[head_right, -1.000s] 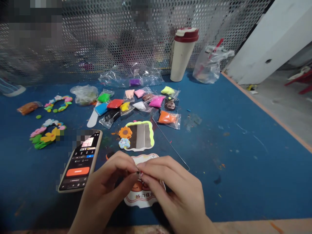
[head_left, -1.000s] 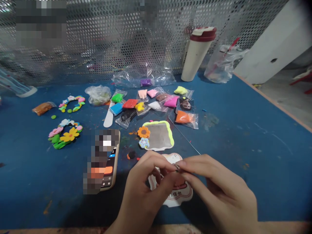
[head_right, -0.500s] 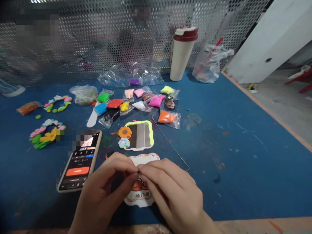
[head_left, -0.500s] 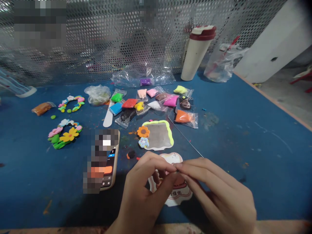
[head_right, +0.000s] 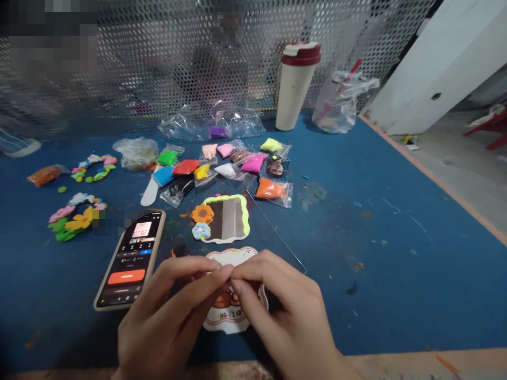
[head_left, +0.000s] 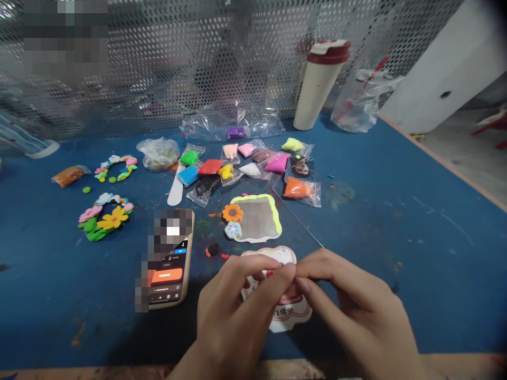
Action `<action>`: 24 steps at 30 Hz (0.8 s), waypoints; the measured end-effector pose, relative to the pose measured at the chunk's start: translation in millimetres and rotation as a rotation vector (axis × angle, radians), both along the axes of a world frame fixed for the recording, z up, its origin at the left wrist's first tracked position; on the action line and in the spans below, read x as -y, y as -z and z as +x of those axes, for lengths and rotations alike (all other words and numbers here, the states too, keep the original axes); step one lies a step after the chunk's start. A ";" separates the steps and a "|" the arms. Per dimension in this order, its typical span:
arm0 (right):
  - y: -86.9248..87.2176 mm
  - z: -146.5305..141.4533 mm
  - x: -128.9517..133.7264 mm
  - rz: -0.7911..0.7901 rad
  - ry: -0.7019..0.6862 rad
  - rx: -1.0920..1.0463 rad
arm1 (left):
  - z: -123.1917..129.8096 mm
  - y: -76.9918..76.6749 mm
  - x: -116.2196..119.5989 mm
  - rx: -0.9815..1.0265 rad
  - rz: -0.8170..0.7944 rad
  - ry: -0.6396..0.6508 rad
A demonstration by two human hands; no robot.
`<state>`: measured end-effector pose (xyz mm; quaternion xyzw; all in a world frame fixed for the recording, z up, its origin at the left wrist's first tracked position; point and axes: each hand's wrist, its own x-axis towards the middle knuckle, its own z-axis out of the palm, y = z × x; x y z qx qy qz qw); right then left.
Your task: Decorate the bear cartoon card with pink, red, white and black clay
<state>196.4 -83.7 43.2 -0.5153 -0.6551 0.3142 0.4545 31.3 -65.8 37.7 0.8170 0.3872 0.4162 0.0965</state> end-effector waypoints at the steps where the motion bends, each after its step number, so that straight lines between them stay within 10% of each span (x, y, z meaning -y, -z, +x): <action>1: -0.9 0.2 -0.1 -0.029 -0.008 -0.017 | -0.2 -0.3 0.4 -0.017 0.017 0.007; 12: 2.3 2.2 3.5 -0.155 -0.011 -0.035 | -2.3 -4.4 3.2 -0.154 0.218 0.060; 18: 8.3 5.5 -0.2 -0.474 0.060 -0.379 | -6.7 -7.7 -0.1 0.111 0.079 -0.203; 24: 18.6 11.1 -2.2 -0.595 -0.025 -0.621 | -13.4 -3.5 -10.5 -0.047 -0.010 -0.212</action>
